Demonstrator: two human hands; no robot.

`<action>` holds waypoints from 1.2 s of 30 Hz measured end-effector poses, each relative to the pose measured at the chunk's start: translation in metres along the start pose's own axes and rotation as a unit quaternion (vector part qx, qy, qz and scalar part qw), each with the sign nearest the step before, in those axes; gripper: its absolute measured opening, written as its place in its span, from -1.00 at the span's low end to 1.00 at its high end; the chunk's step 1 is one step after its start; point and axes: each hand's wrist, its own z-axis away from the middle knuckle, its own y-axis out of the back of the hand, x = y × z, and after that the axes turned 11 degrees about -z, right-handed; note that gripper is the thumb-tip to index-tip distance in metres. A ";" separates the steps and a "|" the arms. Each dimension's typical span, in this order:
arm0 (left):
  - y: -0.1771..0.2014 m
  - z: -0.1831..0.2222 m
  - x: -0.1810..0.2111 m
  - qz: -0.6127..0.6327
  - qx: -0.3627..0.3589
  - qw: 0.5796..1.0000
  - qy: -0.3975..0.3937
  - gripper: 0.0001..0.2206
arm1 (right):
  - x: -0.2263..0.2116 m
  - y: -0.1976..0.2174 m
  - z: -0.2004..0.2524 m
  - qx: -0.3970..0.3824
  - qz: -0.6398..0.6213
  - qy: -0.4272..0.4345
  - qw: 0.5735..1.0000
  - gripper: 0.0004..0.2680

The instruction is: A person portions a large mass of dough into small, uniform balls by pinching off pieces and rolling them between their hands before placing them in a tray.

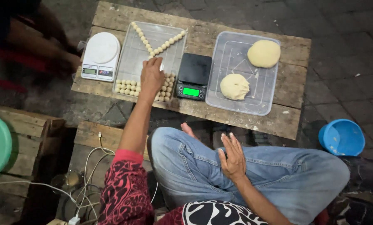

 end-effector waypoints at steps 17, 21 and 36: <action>-0.052 0.115 0.208 0.059 -0.034 0.983 -0.172 -0.68 | 0.053 0.024 -0.027 0.161 -0.031 -0.175 0.971 -0.83; -0.045 0.105 0.208 0.054 -0.076 0.983 -0.156 -0.72 | 0.098 0.048 -0.097 0.175 -0.062 -0.105 0.977 -0.75; -0.011 0.038 0.242 0.076 -0.019 0.983 -0.164 -0.43 | 0.150 0.062 -0.182 0.031 -0.102 -0.126 0.986 -0.66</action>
